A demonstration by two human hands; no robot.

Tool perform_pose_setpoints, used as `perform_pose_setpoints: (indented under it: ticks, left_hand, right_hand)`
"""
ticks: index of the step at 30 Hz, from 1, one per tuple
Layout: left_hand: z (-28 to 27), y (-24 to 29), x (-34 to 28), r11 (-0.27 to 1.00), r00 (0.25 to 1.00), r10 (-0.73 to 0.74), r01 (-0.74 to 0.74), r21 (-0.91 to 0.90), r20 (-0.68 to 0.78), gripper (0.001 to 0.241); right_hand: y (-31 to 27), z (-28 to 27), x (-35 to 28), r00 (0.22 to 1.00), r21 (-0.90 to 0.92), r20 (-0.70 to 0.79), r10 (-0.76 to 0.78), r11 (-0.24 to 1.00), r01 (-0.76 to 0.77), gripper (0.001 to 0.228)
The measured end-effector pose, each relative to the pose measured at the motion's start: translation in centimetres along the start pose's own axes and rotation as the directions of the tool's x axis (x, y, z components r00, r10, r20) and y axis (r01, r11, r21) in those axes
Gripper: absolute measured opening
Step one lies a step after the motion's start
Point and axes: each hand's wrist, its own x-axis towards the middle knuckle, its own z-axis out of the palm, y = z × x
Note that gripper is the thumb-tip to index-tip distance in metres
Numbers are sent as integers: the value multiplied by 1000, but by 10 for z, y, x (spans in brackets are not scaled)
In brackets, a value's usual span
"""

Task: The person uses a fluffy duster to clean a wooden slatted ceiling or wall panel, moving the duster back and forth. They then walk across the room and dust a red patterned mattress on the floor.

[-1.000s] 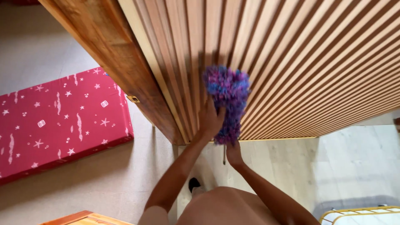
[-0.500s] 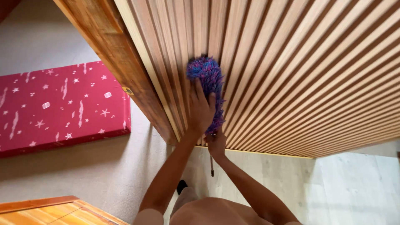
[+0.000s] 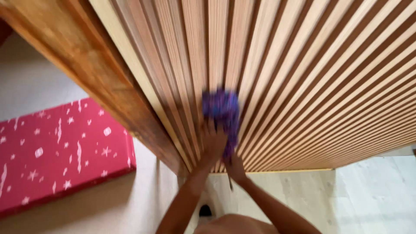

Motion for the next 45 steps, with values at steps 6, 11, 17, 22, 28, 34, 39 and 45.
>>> perform_pose_setpoints:
  ticks: [6,11,17,22,28,34,39,45]
  left_hand:
    - [-25,-15,17,990,984,128,-120,-70,123,20]
    - [-24,-4,188,979,980,103,-130,-157,-169,3]
    - [-37,4,163,974,993,33,-57,-218,-110,11]
    - [-41,-14,78,973,994,112,-106,-206,16,11]
    - [-66,-2,190,957,993,107,-117,-267,-55,18]
    - [-56,-8,134,858,994,-1,-56,-510,-110,39]
    - [-88,7,-26,842,891,-137,335,-424,432,70]
    - [-158,58,-27,-78,451,-291,868,-491,844,96]
  right_hand:
    - [84,62,-43,786,-677,56,-615,556,483,24]
    - [-135,-18,94,962,151,-241,-126,975,165,12]
    - [-102,-19,69,955,101,-284,-82,988,115,24]
    - [-59,-3,21,986,112,-161,-51,991,70,20]
    - [-136,-38,73,973,171,-222,-59,980,99,23]
    - [-93,-30,40,968,109,-217,-124,983,150,25]
    - [-35,-58,-32,998,65,-10,57,996,-56,11]
    - [-36,-113,-44,962,214,52,269,938,-274,24]
